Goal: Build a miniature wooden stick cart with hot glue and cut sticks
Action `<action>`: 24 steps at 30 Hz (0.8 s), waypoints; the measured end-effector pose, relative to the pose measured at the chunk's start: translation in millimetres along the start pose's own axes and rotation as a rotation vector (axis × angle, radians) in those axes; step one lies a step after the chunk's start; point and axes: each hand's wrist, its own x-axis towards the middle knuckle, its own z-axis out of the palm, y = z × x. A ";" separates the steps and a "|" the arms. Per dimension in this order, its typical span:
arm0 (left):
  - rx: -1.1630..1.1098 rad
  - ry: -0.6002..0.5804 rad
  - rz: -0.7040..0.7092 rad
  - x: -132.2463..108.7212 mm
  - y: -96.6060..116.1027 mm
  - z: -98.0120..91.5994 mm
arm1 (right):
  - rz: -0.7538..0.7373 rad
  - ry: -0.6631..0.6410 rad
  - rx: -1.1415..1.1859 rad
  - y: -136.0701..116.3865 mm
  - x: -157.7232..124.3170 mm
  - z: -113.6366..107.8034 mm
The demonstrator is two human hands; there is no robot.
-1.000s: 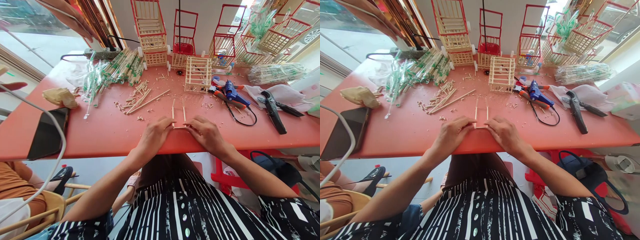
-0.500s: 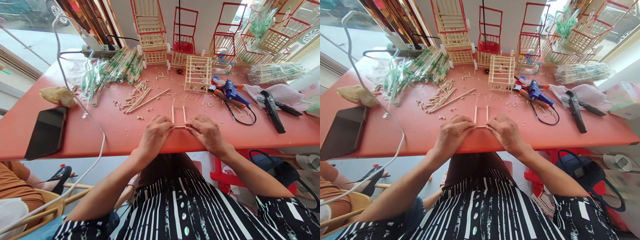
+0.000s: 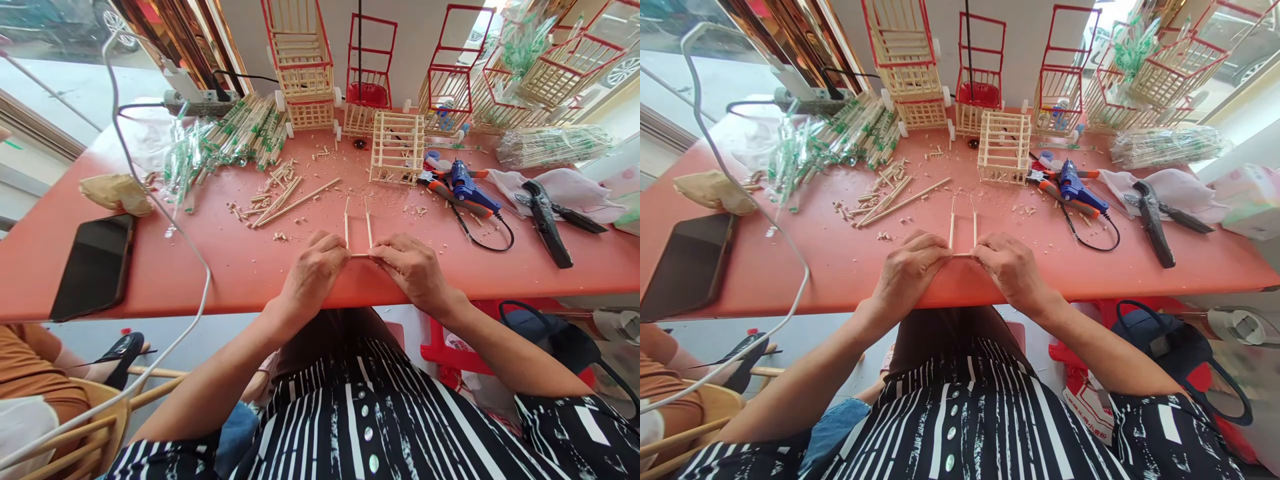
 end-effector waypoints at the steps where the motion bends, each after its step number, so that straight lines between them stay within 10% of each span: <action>1: -0.003 -0.002 -0.001 -0.5 -0.4 -0.1 | 0.000 0.000 0.008 0.0 0.0 -0.7; 17: 0.053 0.024 -0.037 -6.4 -4.3 -14.9 | 0.049 0.041 0.072 10.2 1.7 -15.6; 24: 0.317 -0.006 -0.485 33.3 -25.6 -61.7 | 0.232 -0.069 -0.008 51.6 49.2 -37.9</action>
